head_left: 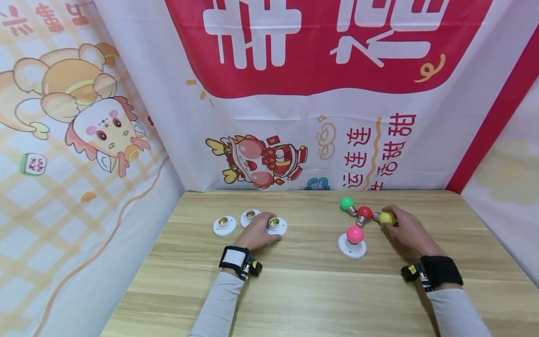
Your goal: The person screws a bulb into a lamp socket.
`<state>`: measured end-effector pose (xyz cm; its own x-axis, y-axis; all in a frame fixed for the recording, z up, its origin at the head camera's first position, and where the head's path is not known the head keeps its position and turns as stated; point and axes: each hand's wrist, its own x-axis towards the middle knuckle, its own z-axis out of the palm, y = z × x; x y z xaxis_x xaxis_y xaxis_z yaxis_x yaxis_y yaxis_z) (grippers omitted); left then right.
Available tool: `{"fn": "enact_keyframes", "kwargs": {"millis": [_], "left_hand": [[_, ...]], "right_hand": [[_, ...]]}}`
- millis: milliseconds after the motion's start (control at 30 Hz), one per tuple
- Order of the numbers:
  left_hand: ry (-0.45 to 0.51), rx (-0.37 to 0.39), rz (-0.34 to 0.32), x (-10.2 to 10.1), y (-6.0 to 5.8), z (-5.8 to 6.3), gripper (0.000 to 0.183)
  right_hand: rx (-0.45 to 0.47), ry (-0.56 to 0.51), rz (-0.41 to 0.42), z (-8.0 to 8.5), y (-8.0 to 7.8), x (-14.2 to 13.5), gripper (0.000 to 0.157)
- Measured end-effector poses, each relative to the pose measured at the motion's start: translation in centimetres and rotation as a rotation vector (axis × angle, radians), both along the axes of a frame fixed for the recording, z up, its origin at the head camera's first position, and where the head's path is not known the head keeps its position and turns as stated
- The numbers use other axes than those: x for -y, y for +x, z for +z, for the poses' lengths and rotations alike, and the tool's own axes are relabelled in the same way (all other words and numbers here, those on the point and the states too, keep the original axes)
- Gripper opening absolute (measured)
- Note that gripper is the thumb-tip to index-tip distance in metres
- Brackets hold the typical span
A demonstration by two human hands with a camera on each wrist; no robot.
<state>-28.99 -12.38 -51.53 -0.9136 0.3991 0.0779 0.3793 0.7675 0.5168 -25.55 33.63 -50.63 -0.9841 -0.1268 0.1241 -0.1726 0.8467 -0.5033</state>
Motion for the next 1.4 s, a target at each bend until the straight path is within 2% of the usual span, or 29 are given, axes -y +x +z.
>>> {"fn": "enact_keyframes", "kwargs": {"millis": [200, 467, 633, 900, 1133, 1400], "left_hand": [[0.002, 0.015, 0.003, 0.1, 0.3, 0.0, 0.074], [0.0, 0.006, 0.017, 0.0, 0.3, 0.2, 0.076], [0.014, 0.014, 0.034, 0.0, 0.3, 0.1, 0.078], [0.017, -0.021, 0.039, -0.1, 0.3, 0.4, 0.076], [0.07, -0.031, 0.023, 0.1, 0.4, 0.6, 0.074], [0.095, -0.03, 0.037, 0.3, 0.3, 0.8, 0.08]], "right_hand": [[0.028, -0.001, -0.007, 0.0, 0.1, -0.1, 0.047], [-0.034, 0.0, 0.003, 0.3, 0.0, -0.3, 0.047], [-0.034, -0.009, 0.005, 0.5, 0.0, -0.4, 0.047], [-0.041, -0.034, -0.024, 0.7, 0.1, -0.3, 0.048], [-0.065, -0.031, -0.024, 0.8, 0.1, 0.0, 0.047], [-0.073, -0.038, -0.033, 1.3, 0.3, 0.2, 0.049]]}}
